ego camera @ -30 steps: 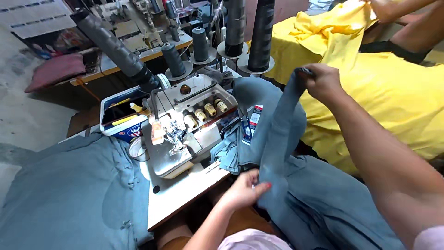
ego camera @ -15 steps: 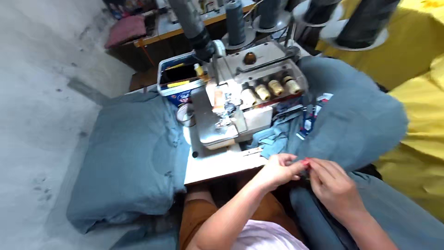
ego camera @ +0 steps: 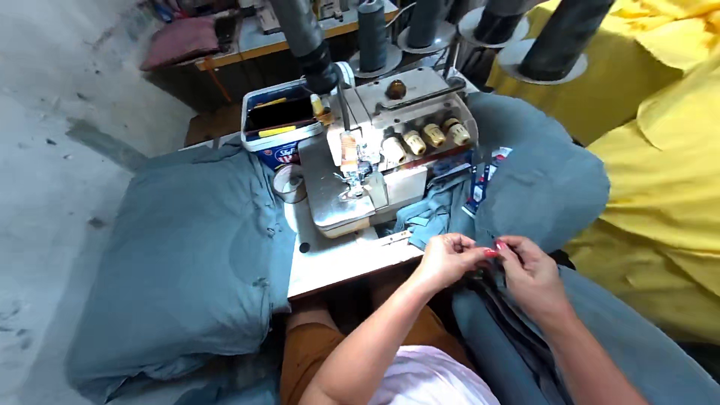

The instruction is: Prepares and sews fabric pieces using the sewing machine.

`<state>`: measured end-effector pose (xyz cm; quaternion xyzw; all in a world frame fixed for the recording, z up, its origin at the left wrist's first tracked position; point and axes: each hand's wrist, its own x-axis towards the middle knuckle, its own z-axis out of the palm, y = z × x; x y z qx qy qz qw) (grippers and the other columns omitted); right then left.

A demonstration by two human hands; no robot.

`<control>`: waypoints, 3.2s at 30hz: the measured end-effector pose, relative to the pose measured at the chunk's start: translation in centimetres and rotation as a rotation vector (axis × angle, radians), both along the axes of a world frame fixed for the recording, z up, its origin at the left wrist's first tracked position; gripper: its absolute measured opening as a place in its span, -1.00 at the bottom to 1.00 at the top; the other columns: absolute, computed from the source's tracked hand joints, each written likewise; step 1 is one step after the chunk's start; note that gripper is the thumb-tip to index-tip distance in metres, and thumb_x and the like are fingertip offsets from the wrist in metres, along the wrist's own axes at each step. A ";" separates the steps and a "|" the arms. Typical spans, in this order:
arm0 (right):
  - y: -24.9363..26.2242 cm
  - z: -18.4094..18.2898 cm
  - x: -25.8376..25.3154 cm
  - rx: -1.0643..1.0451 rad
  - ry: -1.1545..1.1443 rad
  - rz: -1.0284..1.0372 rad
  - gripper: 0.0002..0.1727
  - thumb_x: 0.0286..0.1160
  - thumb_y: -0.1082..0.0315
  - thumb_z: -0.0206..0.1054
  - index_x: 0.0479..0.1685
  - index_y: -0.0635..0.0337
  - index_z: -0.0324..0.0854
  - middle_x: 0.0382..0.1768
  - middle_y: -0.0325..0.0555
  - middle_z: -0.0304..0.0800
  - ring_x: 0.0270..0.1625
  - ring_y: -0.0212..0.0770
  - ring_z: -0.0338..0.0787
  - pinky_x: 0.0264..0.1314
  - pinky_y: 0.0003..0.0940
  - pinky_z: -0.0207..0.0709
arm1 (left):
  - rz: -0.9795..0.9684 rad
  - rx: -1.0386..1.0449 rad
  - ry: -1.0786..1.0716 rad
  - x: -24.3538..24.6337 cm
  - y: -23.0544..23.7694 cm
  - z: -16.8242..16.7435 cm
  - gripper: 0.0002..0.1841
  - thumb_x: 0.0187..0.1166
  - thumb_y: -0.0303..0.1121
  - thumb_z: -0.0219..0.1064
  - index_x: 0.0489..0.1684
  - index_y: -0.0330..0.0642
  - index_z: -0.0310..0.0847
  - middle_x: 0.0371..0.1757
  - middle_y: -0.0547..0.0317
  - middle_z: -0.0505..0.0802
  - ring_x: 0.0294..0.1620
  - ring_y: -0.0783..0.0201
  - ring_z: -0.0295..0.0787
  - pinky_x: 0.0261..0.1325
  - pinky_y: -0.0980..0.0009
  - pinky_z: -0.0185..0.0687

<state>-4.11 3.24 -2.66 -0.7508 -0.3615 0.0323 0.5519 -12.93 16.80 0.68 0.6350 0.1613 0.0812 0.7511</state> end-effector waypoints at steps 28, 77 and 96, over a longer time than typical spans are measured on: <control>-2.6 4.6 9.5 -0.194 -0.234 -0.211 -0.66 0.76 0.40 0.15 0.24 0.52 0.64 0.10 0.35 0.80 0.12 0.08 0.83 0.29 0.01 0.64 | 0.074 0.319 0.102 -1.8 1.2 -1.0 -0.57 0.73 -0.35 0.24 0.42 -0.49 0.36 -0.51 0.30 0.62 -0.56 0.55 0.48 -0.39 0.55 0.48; 11.7 6.9 -13.0 0.154 -0.297 0.742 -0.79 0.61 0.42 0.27 -0.18 0.34 0.82 -0.36 -0.03 0.86 -0.31 -0.43 0.75 -0.10 -0.69 0.56 | 0.547 0.036 -0.239 -18.9 6.2 1.3 -0.79 0.56 -0.71 0.12 -0.09 -0.28 0.62 -0.22 0.45 0.91 -0.14 0.59 0.85 0.08 0.50 0.80; 13.4 2.3 -12.6 0.200 -0.066 0.526 -0.77 0.50 0.26 0.40 -0.23 0.24 0.86 -0.18 -0.17 0.69 -0.03 -0.54 0.64 0.07 -0.73 0.50 | 0.248 0.023 -0.203 -19.4 8.6 0.9 -0.81 0.72 -0.59 0.06 0.03 -0.22 0.60 -0.14 0.46 0.91 -0.08 0.57 0.86 0.14 0.47 0.79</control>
